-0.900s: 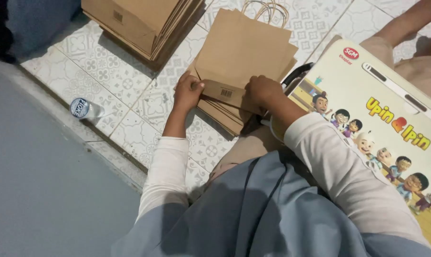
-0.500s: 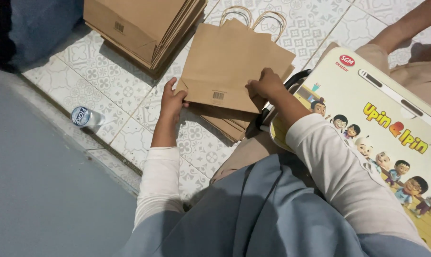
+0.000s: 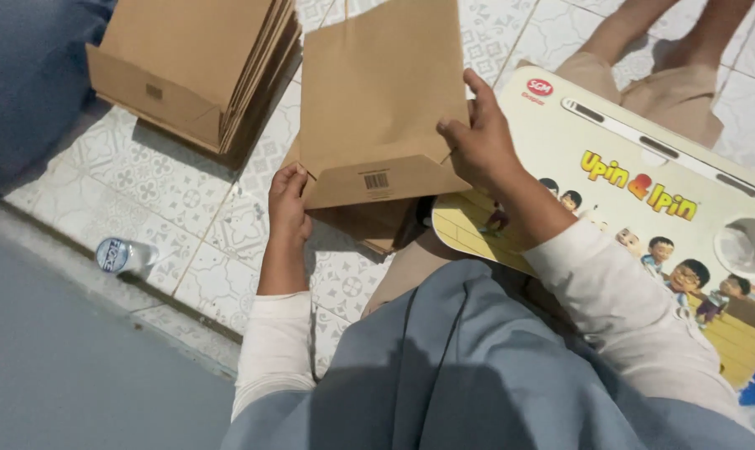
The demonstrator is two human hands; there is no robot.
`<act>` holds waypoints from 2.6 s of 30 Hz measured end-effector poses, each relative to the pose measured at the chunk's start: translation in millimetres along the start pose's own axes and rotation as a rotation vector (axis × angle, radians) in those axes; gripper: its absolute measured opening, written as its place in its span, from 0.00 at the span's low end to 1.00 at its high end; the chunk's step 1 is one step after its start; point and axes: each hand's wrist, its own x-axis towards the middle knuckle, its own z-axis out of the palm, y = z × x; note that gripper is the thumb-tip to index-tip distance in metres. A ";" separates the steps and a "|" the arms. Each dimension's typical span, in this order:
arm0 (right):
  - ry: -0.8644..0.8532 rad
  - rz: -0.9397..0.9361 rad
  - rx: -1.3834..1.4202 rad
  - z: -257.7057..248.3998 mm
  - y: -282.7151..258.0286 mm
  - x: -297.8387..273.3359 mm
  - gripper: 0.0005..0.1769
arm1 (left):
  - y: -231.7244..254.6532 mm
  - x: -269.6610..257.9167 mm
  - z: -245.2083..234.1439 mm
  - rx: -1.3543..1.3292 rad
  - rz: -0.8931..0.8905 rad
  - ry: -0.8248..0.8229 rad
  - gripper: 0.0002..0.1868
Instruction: Folding and gluing the bottom of brown paper bags using a glue stick and a bowl of adhesive.
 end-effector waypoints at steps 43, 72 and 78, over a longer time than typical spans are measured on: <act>0.325 -0.209 -0.981 -227.1 56.8 -264.7 0.27 | -69.7 -146.9 267.1 0.864 0.983 -1.219 0.05; 0.395 -0.136 -1.086 -163.8 84.1 -326.0 0.13 | -79.4 -156.7 257.0 0.965 1.220 -1.179 0.06; 0.189 0.130 -1.175 -175.4 33.8 -273.7 0.37 | -64.3 -166.6 256.8 0.999 1.164 -1.188 0.05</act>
